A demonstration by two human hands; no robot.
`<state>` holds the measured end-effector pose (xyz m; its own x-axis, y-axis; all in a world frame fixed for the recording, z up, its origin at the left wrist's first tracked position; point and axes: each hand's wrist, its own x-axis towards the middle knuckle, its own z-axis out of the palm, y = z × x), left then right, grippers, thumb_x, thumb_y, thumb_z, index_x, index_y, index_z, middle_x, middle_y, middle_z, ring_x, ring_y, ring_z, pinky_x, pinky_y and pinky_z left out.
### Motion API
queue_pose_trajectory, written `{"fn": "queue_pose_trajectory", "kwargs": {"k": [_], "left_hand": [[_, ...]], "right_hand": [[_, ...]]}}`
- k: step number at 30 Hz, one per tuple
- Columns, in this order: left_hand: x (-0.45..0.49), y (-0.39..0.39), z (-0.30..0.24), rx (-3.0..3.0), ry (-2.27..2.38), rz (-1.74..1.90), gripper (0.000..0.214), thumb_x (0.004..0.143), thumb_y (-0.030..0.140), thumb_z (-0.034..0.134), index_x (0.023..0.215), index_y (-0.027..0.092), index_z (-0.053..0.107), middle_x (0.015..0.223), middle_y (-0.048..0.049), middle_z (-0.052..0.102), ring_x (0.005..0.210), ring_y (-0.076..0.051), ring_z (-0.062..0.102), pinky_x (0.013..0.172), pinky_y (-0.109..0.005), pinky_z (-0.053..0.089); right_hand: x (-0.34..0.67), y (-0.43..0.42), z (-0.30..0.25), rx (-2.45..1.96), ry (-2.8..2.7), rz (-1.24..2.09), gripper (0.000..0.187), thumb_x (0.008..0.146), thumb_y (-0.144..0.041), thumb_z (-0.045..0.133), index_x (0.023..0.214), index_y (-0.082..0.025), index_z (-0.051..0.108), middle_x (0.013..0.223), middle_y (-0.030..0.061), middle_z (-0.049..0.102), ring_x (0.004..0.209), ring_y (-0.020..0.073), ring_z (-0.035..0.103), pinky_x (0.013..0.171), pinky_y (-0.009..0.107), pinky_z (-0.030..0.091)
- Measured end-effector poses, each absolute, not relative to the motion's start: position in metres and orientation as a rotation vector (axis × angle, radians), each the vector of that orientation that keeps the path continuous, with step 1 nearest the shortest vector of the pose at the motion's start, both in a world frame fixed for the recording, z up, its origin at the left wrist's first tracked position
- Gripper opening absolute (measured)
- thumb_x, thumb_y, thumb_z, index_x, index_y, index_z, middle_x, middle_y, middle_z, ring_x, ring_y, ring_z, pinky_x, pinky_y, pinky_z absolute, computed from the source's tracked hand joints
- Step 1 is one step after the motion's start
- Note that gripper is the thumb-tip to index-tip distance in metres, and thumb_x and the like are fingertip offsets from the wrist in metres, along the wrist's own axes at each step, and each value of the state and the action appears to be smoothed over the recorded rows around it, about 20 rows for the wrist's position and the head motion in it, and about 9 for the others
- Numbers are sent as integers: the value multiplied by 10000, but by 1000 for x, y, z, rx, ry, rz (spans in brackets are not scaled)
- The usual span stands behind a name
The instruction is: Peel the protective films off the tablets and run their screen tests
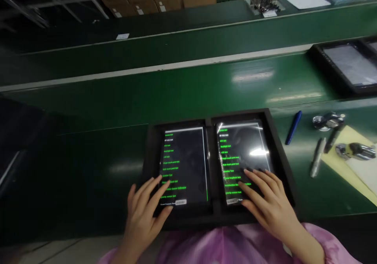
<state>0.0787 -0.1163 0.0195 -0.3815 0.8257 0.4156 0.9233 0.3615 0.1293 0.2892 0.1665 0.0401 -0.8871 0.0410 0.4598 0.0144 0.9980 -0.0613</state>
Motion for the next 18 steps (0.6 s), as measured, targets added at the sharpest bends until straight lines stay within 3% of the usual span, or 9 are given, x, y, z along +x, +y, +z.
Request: {"fn": "queue_pose_trajectory", "kwargs": {"k": [4,7,9,12,15,18], "left_hand": [[83,-120,21,-1586,-2361,-465,447,1075,290,484,1511,228,560,1296,-119,720,1223,-260,621,1297,-480,182],[86,-125,24,-1574,-2437,-369,446,1091,384,441,1507,296,573,1390,-107,683,1266,-283,604,1296,-518,144],[81,-124,31,-1525,-2482,-406,505,1100,455,385,1565,294,499,1434,-123,651,1293,-298,597,1281,-527,189],[53,-101,47,-1485,-2417,-615,530,1099,480,390,1568,248,468,1413,-137,660,1282,-291,620,1240,-501,299],[9,-46,57,-1610,-2339,-741,363,1095,432,447,1358,271,637,1238,-60,758,1143,-248,692,1123,-446,443],[-26,17,51,-1723,-2456,-605,358,1089,447,454,1159,239,736,1077,-46,790,998,-245,716,938,-410,532]], "right_hand": [[292,163,34,-91,-2697,7,335,1122,-304,375,1344,-202,603,1258,171,672,1106,339,615,950,525,451],[298,170,35,-129,-2647,36,528,1100,-286,368,1626,-252,389,1256,168,664,1070,365,617,964,559,427],[297,182,42,-154,-2626,110,614,1087,-270,373,1691,-286,264,1233,151,671,1065,370,626,952,551,448],[275,211,54,-162,-2669,233,518,1100,-344,376,1614,-301,413,1238,128,682,1102,376,632,943,541,473],[221,238,59,-106,-2844,313,399,1111,-409,391,1379,-248,639,1291,129,681,1140,351,643,967,504,498],[162,251,56,-182,-3030,282,334,1082,-295,461,1261,-154,704,1187,156,705,1088,342,657,922,474,532]]}}
